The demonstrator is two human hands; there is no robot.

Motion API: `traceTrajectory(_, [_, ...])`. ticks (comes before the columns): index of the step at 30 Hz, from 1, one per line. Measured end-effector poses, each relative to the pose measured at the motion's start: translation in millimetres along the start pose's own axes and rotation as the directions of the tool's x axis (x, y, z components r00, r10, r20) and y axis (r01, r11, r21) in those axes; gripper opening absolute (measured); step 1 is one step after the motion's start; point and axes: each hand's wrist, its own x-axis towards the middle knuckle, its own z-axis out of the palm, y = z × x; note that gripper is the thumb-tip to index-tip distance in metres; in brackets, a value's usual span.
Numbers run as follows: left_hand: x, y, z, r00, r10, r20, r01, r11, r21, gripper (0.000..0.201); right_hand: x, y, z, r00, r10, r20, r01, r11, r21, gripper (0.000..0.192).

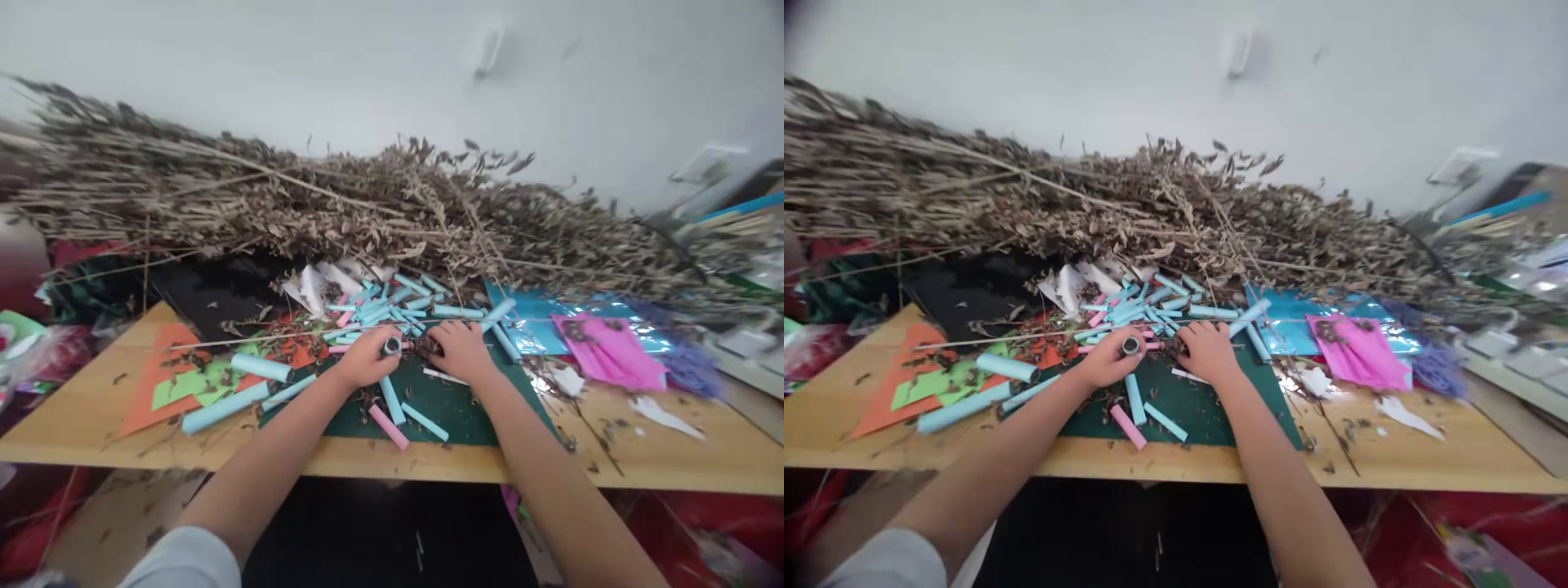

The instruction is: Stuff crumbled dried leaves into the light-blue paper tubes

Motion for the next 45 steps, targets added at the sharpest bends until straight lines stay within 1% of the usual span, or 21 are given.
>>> traceTrajectory(2, [7.0, 6.0, 0.4, 0.998, -0.014, -0.058, 0.011, 0.999, -0.04, 0.008, 1.3, -1.6, -1.8, 0.997, 0.023, -0.069, -0.021, 0.999, 0.034, 0.02])
traceTrajectory(4, [14.9, 12.7, 3.0, 0.997, -0.034, -0.066, 0.029, 0.996, -0.083, 0.01, 4.1, -0.2, -1.5, 0.992, 0.055, -0.117, -0.042, 0.993, 0.107, 0.019])
traceTrajectory(6, [22.7, 18.0, 6.5, 0.997, -0.06, -0.057, 0.051, 0.99, -0.135, 0.013, 9.2, 3.7, 0.5, 0.988, 0.071, -0.139, -0.042, 0.979, 0.198, 0.022])
traceTrajectory(9, [31.1, 19.5, 9.7, 0.996, -0.075, -0.054, 0.066, 0.984, -0.164, 0.014, 20.2, 10.4, 5.3, 0.985, 0.05, -0.168, 0.006, 0.948, 0.319, 0.024])
traceTrajectory(12, [32.9, 12.8, 10.2, 0.994, -0.077, -0.081, 0.065, 0.988, -0.142, 0.01, 29.7, 14.0, 11.8, 0.981, 0.007, -0.194, 0.074, 0.909, 0.41, 0.019])
traceTrajectory(14, [31.9, 6.2, 11.2, 0.991, -0.074, -0.11, 0.064, 0.994, -0.092, 0.014, 31.6, 14.9, 16.9, 0.982, -0.036, -0.186, 0.119, 0.88, 0.461, 0.018])
traceTrajectory(16, [31.2, 0.5, 13.8, 0.989, -0.038, -0.14, 0.043, 0.998, 0.036, 0.026, 29.9, 15.8, 21.1, 0.983, -0.086, -0.163, 0.158, 0.846, 0.509, 0.019])
traceTrajectory(17, [31.3, -1.6, 15.3, 0.991, -0.001, -0.134, 0.017, 0.993, 0.12, 0.032, 28.3, 16.4, 22.5, 0.983, -0.104, -0.151, 0.17, 0.829, 0.533, 0.021])
traceTrajectory(19, [32.0, -4.5, 17.3, 0.995, 0.075, -0.059, -0.057, 0.965, 0.257, 0.041, 25.2, 17.8, 23.6, 0.984, -0.114, -0.139, 0.174, 0.797, 0.579, 0.025])
traceTrajectory(21, [32.5, -6.6, 16.9, 0.994, 0.107, 0.025, -0.109, 0.941, 0.319, 0.048, 23.0, 18.1, 22.7, 0.985, -0.109, -0.133, 0.168, 0.765, 0.622, 0.029])
traceTrajectory(22, [32.5, -7.6, 15.9, 0.993, 0.11, 0.045, -0.119, 0.934, 0.338, 0.05, 22.3, 17.5, 21.8, 0.986, -0.11, -0.128, 0.167, 0.748, 0.642, 0.03])
traceTrajectory(25, [32.5, -11.7, 12.0, 0.993, 0.119, 0.019, -0.118, 0.922, 0.368, 0.047, 20.9, 13.7, 19.3, 0.986, -0.133, -0.102, 0.167, 0.707, 0.687, 0.031])
traceTrajectory(27, [33.5, -15.0, 10.4, 0.988, 0.153, -0.004, -0.141, 0.92, 0.366, 0.041, 20.2, 10.8, 17.9, 0.985, -0.145, -0.092, 0.168, 0.689, 0.705, 0.03])
traceTrajectory(29, [34.7, -18.0, 10.4, 0.983, 0.183, 0.0, -0.17, 0.914, 0.369, 0.033, 19.7, 9.3, 16.3, 0.984, -0.153, -0.09, 0.172, 0.683, 0.71, 0.028])
traceTrajectory(31, [35.2, -19.5, 11.1, 0.984, 0.179, 0.012, -0.17, 0.907, 0.386, 0.028, 19.2, 9.7, 13.8, 0.984, -0.159, -0.08, 0.17, 0.709, 0.685, 0.027])
traceTrajectory(35, [33.3, -16.1, 12.8, 0.995, 0.089, -0.048, -0.061, 0.904, 0.424, 0.024, 17.3, 11.9, 6.0, 0.985, -0.145, -0.095, 0.173, 0.796, 0.579, 0.03])
traceTrajectory(38, [31.7, -10.1, 16.2, 0.994, 0.064, -0.088, -0.026, 0.926, 0.376, 0.019, 14.7, 12.7, 0.9, 0.98, -0.135, -0.144, 0.192, 0.823, 0.535, 0.03])
traceTrajectory(39, [31.1, -8.1, 18.2, 0.994, 0.062, -0.094, -0.026, 0.936, 0.351, 0.018, 13.7, 13.4, -0.3, 0.979, -0.124, -0.162, 0.193, 0.819, 0.54, 0.029])
traceTrajectory(41, [29.6, -4.9, 23.0, 0.992, 0.052, -0.114, -0.016, 0.956, 0.292, 0.015, 11.8, 16.4, -2.5, 0.978, -0.058, -0.199, 0.166, 0.794, 0.585, 0.025])
traceTrajectory(43, [27.1, -2.5, 27.4, 0.991, 0.009, -0.132, 0.017, 0.981, 0.193, 0.008, 10.8, 21.6, -5.8, 0.975, 0.037, -0.221, 0.116, 0.761, 0.638, 0.019])
traceTrajectory(45, [23.6, -0.4, 29.6, 0.99, -0.055, -0.128, 0.059, 0.998, 0.027, 0.01, 11.2, 27.6, -10.5, 0.969, 0.107, -0.224, 0.074, 0.738, 0.67, 0.012])
